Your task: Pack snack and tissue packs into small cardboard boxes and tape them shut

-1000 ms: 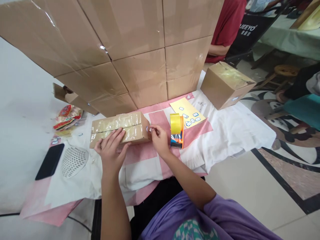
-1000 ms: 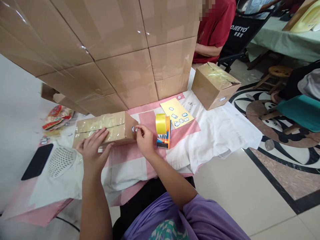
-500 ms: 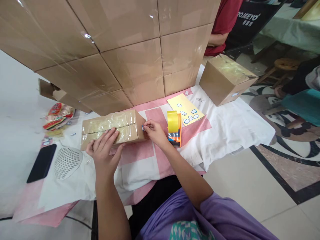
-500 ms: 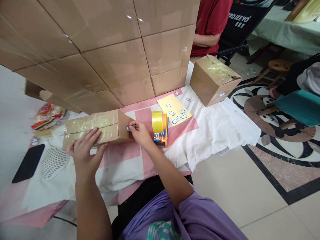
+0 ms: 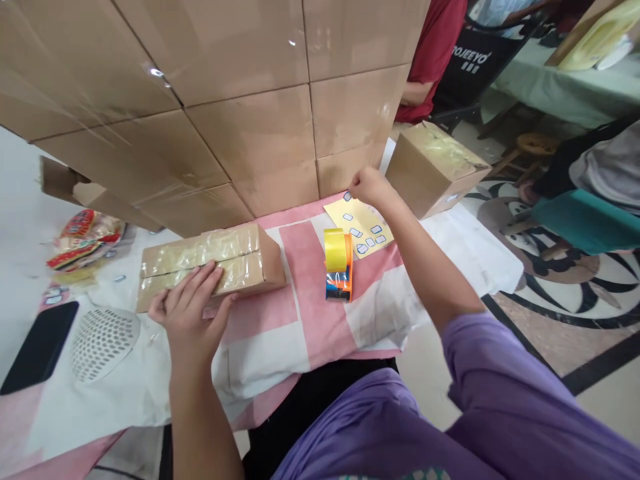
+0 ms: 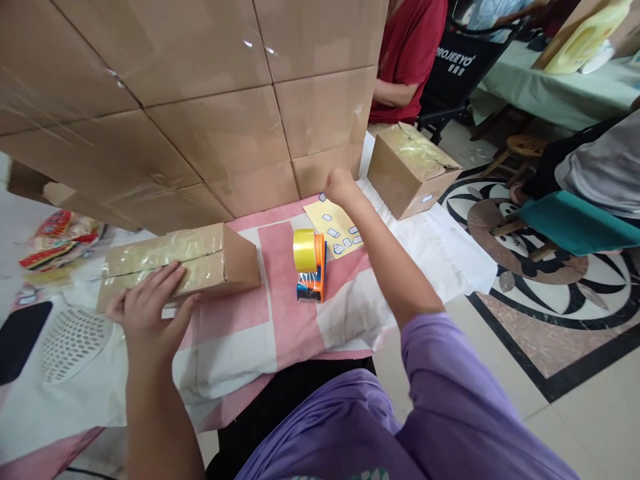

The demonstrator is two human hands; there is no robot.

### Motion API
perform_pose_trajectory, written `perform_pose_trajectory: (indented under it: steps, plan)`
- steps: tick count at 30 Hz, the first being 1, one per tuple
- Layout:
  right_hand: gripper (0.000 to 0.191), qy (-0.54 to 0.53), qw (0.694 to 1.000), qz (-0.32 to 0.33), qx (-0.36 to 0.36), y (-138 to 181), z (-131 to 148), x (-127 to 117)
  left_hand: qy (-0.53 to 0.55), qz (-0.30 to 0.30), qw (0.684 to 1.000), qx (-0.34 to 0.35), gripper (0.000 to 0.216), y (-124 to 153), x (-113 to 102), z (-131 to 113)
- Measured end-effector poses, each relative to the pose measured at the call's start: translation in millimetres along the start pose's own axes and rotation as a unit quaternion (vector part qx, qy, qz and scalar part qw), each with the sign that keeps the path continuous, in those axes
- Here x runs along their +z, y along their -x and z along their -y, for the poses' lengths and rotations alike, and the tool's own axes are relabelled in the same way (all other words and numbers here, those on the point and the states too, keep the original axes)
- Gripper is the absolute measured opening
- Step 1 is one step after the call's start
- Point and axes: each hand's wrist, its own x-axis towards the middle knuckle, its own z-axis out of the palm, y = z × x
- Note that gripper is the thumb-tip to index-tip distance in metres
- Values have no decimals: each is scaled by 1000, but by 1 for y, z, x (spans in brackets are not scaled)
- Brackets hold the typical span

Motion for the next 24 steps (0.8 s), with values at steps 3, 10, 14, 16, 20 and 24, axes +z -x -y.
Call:
perform_pose_trajectory:
  steps: [3, 10, 14, 16, 20, 24]
  plan:
    - [10, 41, 997, 55, 29, -41, -18, 23, -4, -7, 1000, 3, 54, 0, 1, -1]
    - [27, 55, 996, 71, 28, -44, -29, 34, -4, 3, 1000, -1, 58, 0, 0, -1]
    - [32, 10, 998, 62, 25, -27, -40, 9, 3, 12, 1000, -8, 60, -4, 0, 1]
    - [21, -53, 998, 32, 2, -7, -41, 0, 4, 11, 1000, -7, 60, -5, 1, 1]
    - [11, -287, 951, -44, -105, 54, -25, -1, -4, 6, 1000, -8, 57, -8, 1, 1]
    - [11, -378, 889, -145, -213, 116, 20, 26, 6, 7, 1000, -8, 54, -10, 1, -1]
